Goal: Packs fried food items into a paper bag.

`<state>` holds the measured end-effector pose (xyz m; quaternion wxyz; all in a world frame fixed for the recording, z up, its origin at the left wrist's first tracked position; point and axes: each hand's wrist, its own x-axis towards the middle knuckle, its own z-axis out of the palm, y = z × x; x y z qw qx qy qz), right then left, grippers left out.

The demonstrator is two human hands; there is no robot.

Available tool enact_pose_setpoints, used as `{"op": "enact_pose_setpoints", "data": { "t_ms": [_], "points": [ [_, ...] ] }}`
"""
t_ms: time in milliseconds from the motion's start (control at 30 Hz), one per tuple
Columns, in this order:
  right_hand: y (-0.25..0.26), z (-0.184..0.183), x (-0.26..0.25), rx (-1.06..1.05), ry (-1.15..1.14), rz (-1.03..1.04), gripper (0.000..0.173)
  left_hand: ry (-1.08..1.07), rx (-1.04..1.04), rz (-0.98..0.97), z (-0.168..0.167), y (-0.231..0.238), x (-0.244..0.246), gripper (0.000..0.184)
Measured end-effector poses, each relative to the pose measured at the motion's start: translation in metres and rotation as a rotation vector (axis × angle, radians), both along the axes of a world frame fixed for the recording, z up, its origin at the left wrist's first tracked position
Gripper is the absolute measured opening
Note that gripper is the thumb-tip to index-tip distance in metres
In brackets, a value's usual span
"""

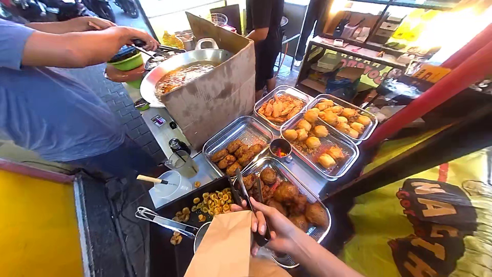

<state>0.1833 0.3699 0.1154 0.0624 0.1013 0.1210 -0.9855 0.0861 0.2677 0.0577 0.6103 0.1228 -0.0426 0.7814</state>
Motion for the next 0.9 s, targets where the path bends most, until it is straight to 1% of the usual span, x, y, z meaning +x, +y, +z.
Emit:
{"op": "enact_pose_setpoints", "data": {
  "t_ms": [33,67,100,133,167,200,233,267,300,333,367,400,433,467,533,567,600,700,833,900],
  "points": [
    [0.007,0.003,0.000,0.056,-0.048,-0.038,0.045,0.099,0.223,-0.149,-0.031,0.007,-0.010,0.044],
    [0.018,0.004,0.001,0.129,-0.096,-0.090,0.041,0.138,0.285,-0.225,-0.042,0.008,-0.011,0.041],
    [0.032,0.004,0.001,0.197,-0.155,-0.169,0.036,0.124,0.228,-0.234,-0.035,0.001,-0.002,0.039],
    [0.047,0.006,0.003,0.288,-0.232,-0.238,0.033,0.104,0.086,-0.187,-0.020,-0.013,0.012,0.037],
    [0.064,0.005,0.006,0.411,-0.308,-0.257,0.034,0.085,-0.015,-0.130,-0.013,-0.027,0.025,0.039],
    [0.080,0.005,0.012,0.583,-0.377,-0.218,0.043,0.109,-0.101,-0.078,-0.010,-0.039,0.036,0.041],
    [0.097,0.005,0.022,0.779,-0.435,-0.126,0.056,0.122,-0.168,-0.054,-0.011,-0.052,0.039,0.045],
    [0.109,0.007,0.033,1.010,-0.472,-0.015,0.065,0.111,-0.264,-0.015,-0.011,-0.066,0.038,0.051],
    [0.119,0.008,0.046,1.298,-0.498,0.103,0.067,0.086,-0.419,0.053,-0.006,-0.080,0.038,0.058],
    [0.126,0.010,0.058,1.601,-0.535,0.246,0.063,0.075,-0.598,0.134,0.002,-0.091,0.038,0.067],
    [0.127,0.010,0.069,1.859,-0.596,0.410,0.057,0.056,-0.699,0.207,0.003,-0.100,0.038,0.072],
    [0.125,0.011,0.079,2.047,-0.676,0.588,0.055,0.030,-0.760,0.271,0.005,-0.108,0.037,0.074],
    [0.120,0.010,0.086,2.175,-0.742,0.724,0.055,0.040,-0.792,0.328,0.006,-0.114,0.035,0.069],
    [0.115,0.008,0.092,2.259,-0.787,0.818,0.055,0.057,-0.805,0.381,0.007,-0.119,0.032,0.060],
    [0.104,0.006,0.095,2.340,-0.811,0.986,0.053,0.105,-0.788,0.470,0.008,-0.125,0.026,0.041],
    [0.098,0.005,0.094,2.360,-0.797,1.029,0.051,0.099,-0.759,0.483,0.006,-0.125,0.023,0.037],
    [0.093,0.005,0.091,2.368,-0.784,1.052,0.051,0.084,-0.736,0.476,0.005,-0.125,0.020,0.036],
    [0.081,-0.004,0.078,2.407,-0.778,1.019,0.057,0.078,-0.727,0.420,0.004,-0.120,0.015,0.033],
    [0.077,-0.022,0.063,2.462,-0.759,1.019,0.054,0.156,-0.702,0.402,0.008,-0.119,0.017,0.029],
    [0.080,-0.018,0.056,2.457,-0.723,1.050,0.053,0.170,-0.704,0.405,0.007,-0.121,0.019,0.028]
  ]
}}
